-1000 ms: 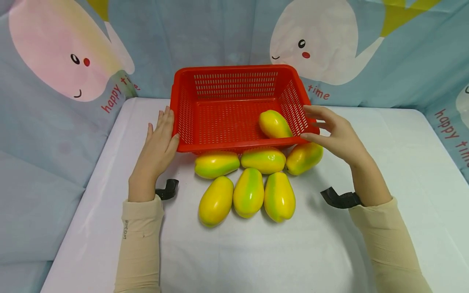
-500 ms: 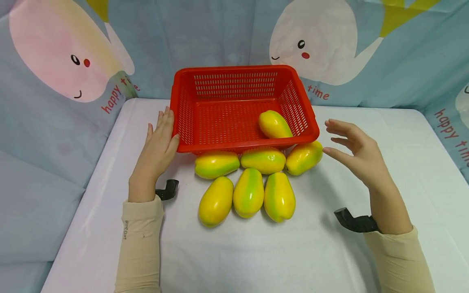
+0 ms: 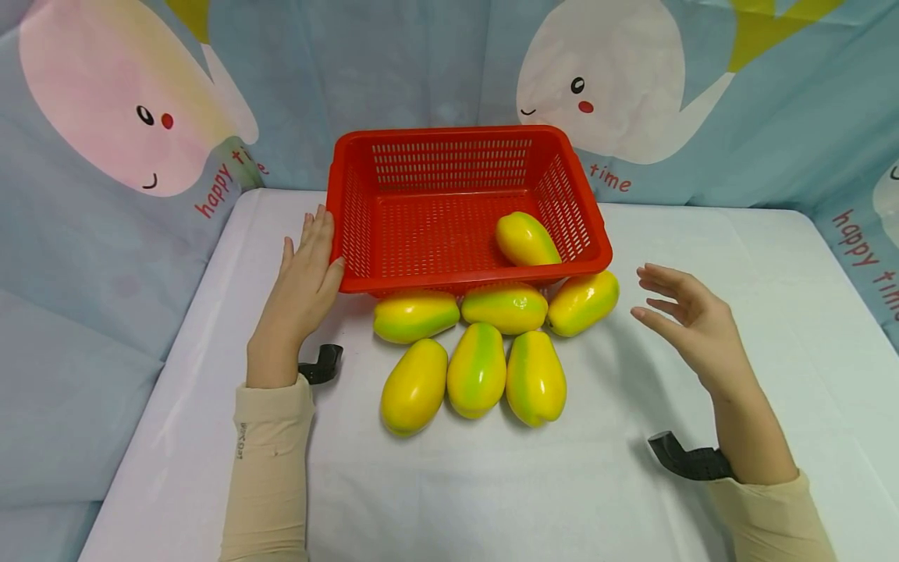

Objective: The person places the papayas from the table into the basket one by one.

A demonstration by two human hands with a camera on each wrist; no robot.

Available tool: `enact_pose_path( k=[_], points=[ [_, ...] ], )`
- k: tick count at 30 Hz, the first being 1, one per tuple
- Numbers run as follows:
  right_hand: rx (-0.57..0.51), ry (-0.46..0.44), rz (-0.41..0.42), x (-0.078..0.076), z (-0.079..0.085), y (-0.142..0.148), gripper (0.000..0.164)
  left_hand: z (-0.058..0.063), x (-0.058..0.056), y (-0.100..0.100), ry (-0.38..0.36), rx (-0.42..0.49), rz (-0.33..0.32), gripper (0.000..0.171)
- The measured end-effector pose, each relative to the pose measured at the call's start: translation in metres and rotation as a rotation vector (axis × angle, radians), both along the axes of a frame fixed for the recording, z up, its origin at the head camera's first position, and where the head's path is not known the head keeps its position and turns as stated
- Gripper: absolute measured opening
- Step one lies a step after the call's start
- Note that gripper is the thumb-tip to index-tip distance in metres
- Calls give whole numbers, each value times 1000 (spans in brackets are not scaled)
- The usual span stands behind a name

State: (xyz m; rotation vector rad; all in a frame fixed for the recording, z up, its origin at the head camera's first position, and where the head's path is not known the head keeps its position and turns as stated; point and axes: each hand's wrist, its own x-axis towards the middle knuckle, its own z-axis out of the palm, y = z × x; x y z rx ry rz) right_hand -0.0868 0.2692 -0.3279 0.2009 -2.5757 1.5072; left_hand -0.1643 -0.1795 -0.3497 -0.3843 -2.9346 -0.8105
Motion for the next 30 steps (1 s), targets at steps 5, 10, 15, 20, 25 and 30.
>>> enact_pose_path(
  k=[5,10,15,20,25,30],
  points=[
    [53,-126,-31,1,-6,3,47,-1,0,0,-7,-6,-2,61],
    [125,-245,-4,-2,-11,5,52,-1,0,-1,-9,-9,0,61],
    [148,-314,35,-6,-17,6,58,-1,-1,-1,-11,-13,2,62],
    [128,-320,52,-8,-21,5,61,0,-1,0,-13,-13,1,62],
    [105,-310,75,-11,-27,3,63,0,-1,0,-13,-13,3,62],
    [112,-284,101,-15,-34,1,65,1,-1,0,-13,-11,3,62]
  ],
)
